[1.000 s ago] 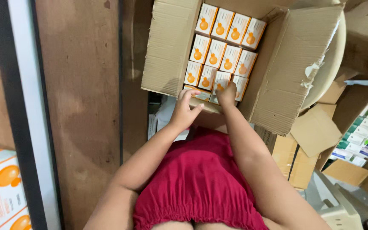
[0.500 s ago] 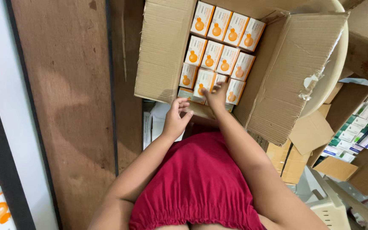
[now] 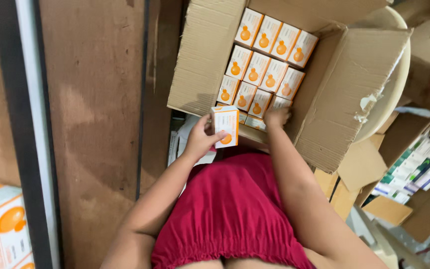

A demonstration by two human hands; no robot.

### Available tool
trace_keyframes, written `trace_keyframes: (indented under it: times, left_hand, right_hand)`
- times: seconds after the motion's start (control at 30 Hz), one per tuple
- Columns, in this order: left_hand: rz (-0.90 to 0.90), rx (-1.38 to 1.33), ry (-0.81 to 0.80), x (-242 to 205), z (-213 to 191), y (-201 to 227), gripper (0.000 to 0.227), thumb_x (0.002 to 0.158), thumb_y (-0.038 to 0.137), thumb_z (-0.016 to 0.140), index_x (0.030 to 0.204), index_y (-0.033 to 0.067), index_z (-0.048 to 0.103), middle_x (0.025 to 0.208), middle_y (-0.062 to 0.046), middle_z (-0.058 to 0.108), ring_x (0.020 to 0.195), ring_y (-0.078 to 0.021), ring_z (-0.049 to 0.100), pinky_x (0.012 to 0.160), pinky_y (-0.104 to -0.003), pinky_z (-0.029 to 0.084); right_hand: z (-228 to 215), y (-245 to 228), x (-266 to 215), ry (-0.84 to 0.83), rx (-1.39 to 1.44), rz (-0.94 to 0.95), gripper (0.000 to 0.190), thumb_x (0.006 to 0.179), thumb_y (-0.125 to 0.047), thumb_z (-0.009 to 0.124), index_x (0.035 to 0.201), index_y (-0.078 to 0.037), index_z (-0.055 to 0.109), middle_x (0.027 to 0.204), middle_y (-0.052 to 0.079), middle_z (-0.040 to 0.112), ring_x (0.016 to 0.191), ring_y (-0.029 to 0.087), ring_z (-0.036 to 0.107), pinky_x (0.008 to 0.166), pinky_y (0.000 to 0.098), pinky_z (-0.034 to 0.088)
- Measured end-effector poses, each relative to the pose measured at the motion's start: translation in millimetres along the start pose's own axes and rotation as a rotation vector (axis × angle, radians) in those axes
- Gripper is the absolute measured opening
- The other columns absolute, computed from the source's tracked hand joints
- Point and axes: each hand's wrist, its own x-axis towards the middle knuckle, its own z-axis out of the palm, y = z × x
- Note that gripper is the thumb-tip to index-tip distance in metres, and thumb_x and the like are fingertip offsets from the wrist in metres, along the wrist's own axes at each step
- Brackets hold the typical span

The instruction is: The person repeatedly picks small orange-labeled boxes from a cardboard carton and places them onto a wooden shelf. The person handles the boxes one at a time, arranging them in neat rows on the shelf.

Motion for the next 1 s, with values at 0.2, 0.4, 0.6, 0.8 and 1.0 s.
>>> trace_keyframes:
  times: [0.2,0.4,0.6,0.8,1.0]
  left_hand:
    - [0.009,-0.055,0.188,-37.5,-13.0,-7.8,0.073,0.078,0.018,0.086,0.14,0.0009,0.051,0.111,-0.012,0.07,0.096,-0.0181,0.068,0.083,-0.033,0.058]
    - [0.098,-0.174,0.305,-101.5,-36.9,-15.8,0.067,0.084,0.021,0.086,0.138,-0.0003,0.053,0.112,-0.011,0.071,0.1,-0.0179,0.07,0.087,-0.032,0.058]
    - [0.096,-0.195,0.364,-160.0,-67.7,-10.2,0.072,0.081,0.024,0.086,0.141,0.0032,0.051,0.11,-0.014,0.072,0.094,-0.0209,0.069,0.075,-0.033,0.056]
    - [0.244,-0.412,0.418,-223.3,-94.7,-11.6,0.078,0.077,0.025,0.085,0.143,0.0078,0.047,0.111,-0.01,0.07,0.094,-0.0169,0.072,0.074,-0.034,0.062]
    - [0.246,-0.455,0.521,-297.9,-109.4,-14.6,0.067,0.08,0.022,0.084,0.139,0.0082,0.056,0.118,-0.012,0.072,0.095,-0.0187,0.07,0.073,-0.035,0.056]
  right_hand:
    - [3.7,-37.0,-12.4,-0.054,-0.246,0.165,0.098,0.085,-0.074,0.068,0.151,-0.007,0.038,0.151,0.018,0.043,0.142,0.039,0.041,0.114,0.053,0.037]
    - [-5.4,-27.5,-42.8,0.221,0.527,0.004,0.093,0.073,-0.052,0.093,0.126,0.003,0.04,0.112,0.022,0.064,0.1,0.033,0.07,0.09,0.0436,0.058]
    - [-127.9,-87.4,-125.6,-0.37,1.322,-0.548,0.066,0.091,-0.033,0.081,0.132,-0.012,0.034,0.128,0.008,0.059,0.111,0.028,0.068,0.071,0.051,0.066]
    - [-267.9,-214.1,-298.0,-1.513,1.267,-1.085,0.067,0.105,-0.043,0.066,0.159,-0.016,0.04,0.143,0.01,0.054,0.123,0.033,0.057,0.099,0.0575,0.058]
    - [-329.1,-305.2,-512.6,-0.574,0.695,-2.464,0.058,0.098,-0.012,0.074,0.148,-0.002,0.045,0.146,0.017,0.05,0.133,0.03,0.053,0.112,0.0378,0.046]
